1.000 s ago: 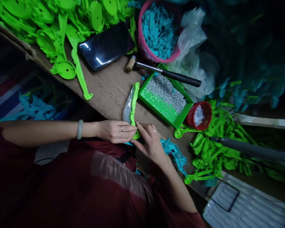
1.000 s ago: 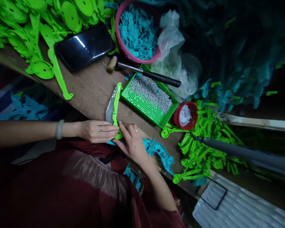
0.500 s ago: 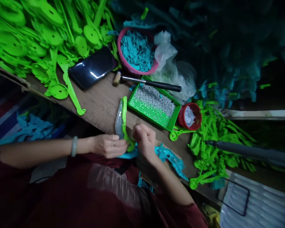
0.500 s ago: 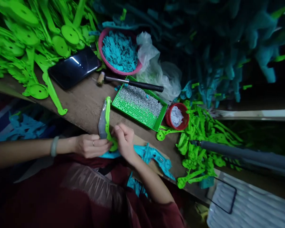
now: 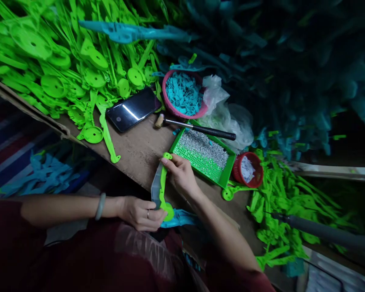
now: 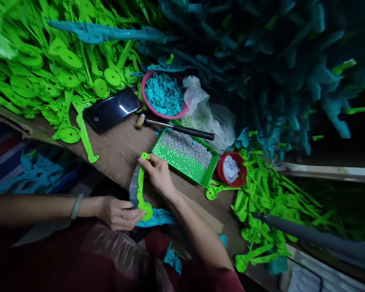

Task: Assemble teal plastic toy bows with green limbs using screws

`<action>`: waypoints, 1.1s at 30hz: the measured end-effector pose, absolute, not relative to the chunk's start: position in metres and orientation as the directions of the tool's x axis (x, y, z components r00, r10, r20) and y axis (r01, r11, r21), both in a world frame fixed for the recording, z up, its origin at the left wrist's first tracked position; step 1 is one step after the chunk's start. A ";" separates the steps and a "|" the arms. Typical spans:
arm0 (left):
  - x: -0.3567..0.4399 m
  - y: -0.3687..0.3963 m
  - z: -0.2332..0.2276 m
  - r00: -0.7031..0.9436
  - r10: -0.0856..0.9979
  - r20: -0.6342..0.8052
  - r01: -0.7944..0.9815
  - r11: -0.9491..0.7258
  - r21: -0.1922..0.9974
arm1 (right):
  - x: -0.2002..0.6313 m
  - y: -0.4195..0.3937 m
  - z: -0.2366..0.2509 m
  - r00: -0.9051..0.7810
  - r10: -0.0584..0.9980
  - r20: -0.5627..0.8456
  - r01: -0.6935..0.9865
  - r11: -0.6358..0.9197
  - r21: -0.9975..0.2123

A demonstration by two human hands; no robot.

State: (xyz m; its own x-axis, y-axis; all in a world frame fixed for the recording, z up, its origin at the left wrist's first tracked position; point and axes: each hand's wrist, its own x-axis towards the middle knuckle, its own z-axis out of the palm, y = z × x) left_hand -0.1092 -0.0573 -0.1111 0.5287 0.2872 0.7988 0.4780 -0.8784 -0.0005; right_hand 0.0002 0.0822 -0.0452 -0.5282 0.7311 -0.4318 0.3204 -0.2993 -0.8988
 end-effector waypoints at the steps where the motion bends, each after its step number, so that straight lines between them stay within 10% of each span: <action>1: -0.113 -0.059 -0.107 0.545 0.307 0.780 0.466 -0.884 0.022 | 0.003 0.083 -0.047 -0.534 0.728 -0.429 0.306 -0.307 -0.901; 5: -0.124 -0.068 -0.087 0.226 0.699 0.678 0.519 -0.676 0.524 | 0.014 0.087 -0.053 -0.546 0.705 -0.453 0.257 -0.374 -0.891; 9: -0.118 -0.063 -0.069 -0.131 0.991 -0.004 0.163 0.025 0.986 | 0.014 0.088 -0.052 -0.572 0.694 -0.436 0.229 -0.375 -0.898; 15: -0.107 -0.043 -0.069 0.169 0.928 -0.333 -0.118 0.354 0.928 | 0.011 0.090 -0.040 -0.602 0.710 -0.364 0.219 -0.292 -0.931; 21: -0.108 -0.043 -0.071 0.115 0.917 -0.382 -0.114 0.394 0.912 | 0.038 0.076 -0.032 -0.768 0.505 -0.394 0.395 -0.110 -0.912; 27: -0.113 -0.039 -0.069 0.100 0.909 -0.404 -0.058 0.410 0.910 | 0.042 0.066 -0.045 -0.746 0.628 -0.222 0.316 0.040 -0.948; 33: -0.121 -0.040 -0.071 0.155 0.927 -0.343 -0.115 0.361 0.925 | 0.080 0.054 -0.024 -0.822 0.512 -0.248 0.446 0.309 -0.840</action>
